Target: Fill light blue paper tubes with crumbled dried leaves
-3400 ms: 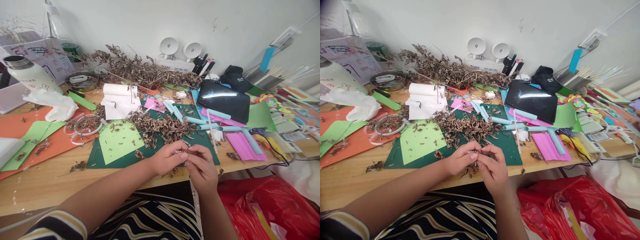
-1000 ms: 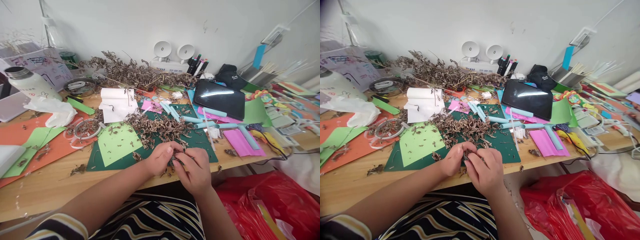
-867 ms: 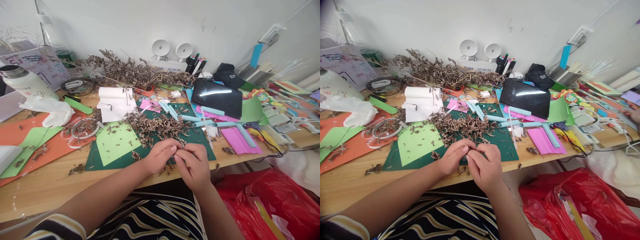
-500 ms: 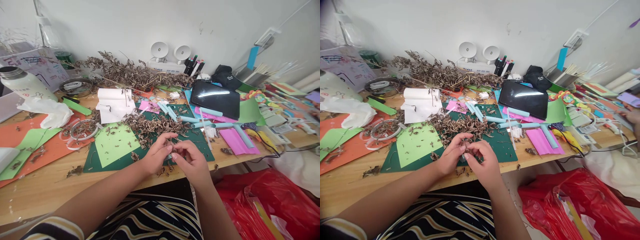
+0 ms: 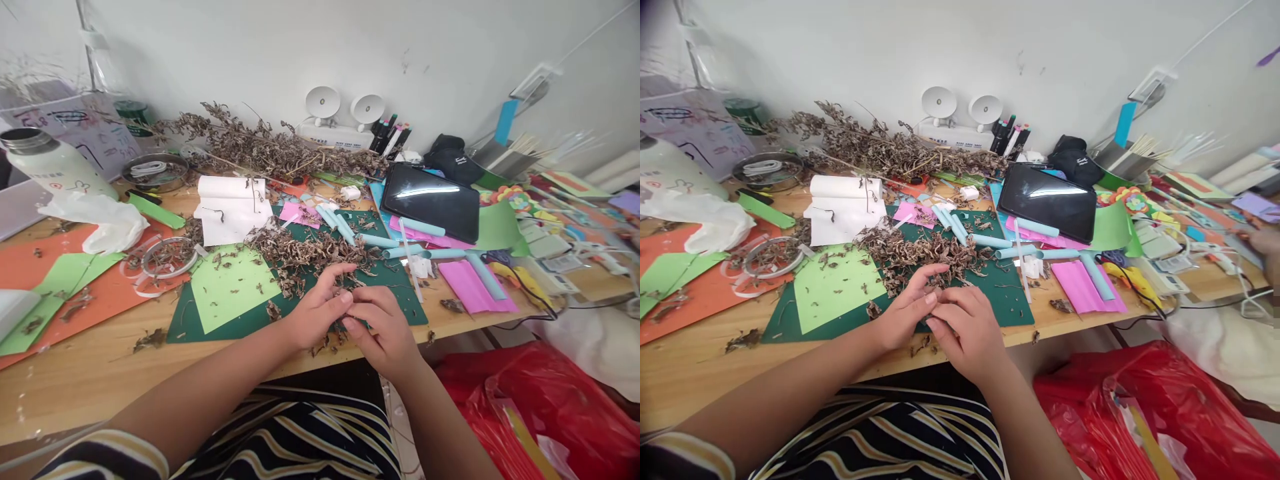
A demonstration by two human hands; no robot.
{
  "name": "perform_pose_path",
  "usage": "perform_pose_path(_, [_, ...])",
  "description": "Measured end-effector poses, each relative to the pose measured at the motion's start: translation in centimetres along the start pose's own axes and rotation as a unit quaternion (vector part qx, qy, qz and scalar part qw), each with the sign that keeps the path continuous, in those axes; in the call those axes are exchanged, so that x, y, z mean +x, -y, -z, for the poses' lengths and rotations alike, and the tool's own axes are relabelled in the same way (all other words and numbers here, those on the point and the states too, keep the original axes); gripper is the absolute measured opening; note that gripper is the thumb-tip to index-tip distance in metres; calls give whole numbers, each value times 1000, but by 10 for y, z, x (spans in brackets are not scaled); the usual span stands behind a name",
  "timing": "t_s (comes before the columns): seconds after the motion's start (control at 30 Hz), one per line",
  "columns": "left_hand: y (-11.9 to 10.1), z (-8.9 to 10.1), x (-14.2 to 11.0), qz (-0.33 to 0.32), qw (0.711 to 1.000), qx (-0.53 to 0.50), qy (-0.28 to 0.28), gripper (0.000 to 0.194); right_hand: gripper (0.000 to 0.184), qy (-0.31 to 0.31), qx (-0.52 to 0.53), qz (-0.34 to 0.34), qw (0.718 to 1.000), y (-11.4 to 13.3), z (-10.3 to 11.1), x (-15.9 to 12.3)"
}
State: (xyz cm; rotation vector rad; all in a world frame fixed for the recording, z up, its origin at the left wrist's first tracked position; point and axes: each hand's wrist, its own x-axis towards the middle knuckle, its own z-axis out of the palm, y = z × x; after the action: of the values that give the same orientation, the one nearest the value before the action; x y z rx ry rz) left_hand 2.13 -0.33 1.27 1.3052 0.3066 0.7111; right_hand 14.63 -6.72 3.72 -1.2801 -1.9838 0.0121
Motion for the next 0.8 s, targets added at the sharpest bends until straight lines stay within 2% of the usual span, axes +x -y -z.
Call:
perform_pose_path(0.1, [3, -1, 0, -12, 1000, -17, 9, 45, 14, -16, 92, -30, 995, -3, -3, -3])
perform_pose_path(0.27, [6, -1, 3, -23, 998, -56, 17, 49, 16, -51, 175, -99, 978, -3, -16, -7])
perform_pose_path(0.47, [11, -1, 3, -21, 998, -53, 24, 48, 17, -106, 237, -110, 960, -5, -31, -17])
perform_pose_path(0.53, [14, -1, 3, -30, 998, -43, 28, 47, 17, -141, 264, -124, 946, -5, -36, -20])
perform_pose_path(0.67, [17, -3, 2, -38, 999, -5, 27, 45, 28, -221, 343, -169, 897, -3, -42, -22])
perform_pose_path(0.73, [17, -4, 2, -41, 999, 13, 31, 43, 24, -234, 314, -158, 907, -1, -41, -22])
perform_pose_path(0.8, [16, -5, 2, -48, 998, 25, 30, 41, 18, -228, 232, -132, 936, 1, -39, -23])
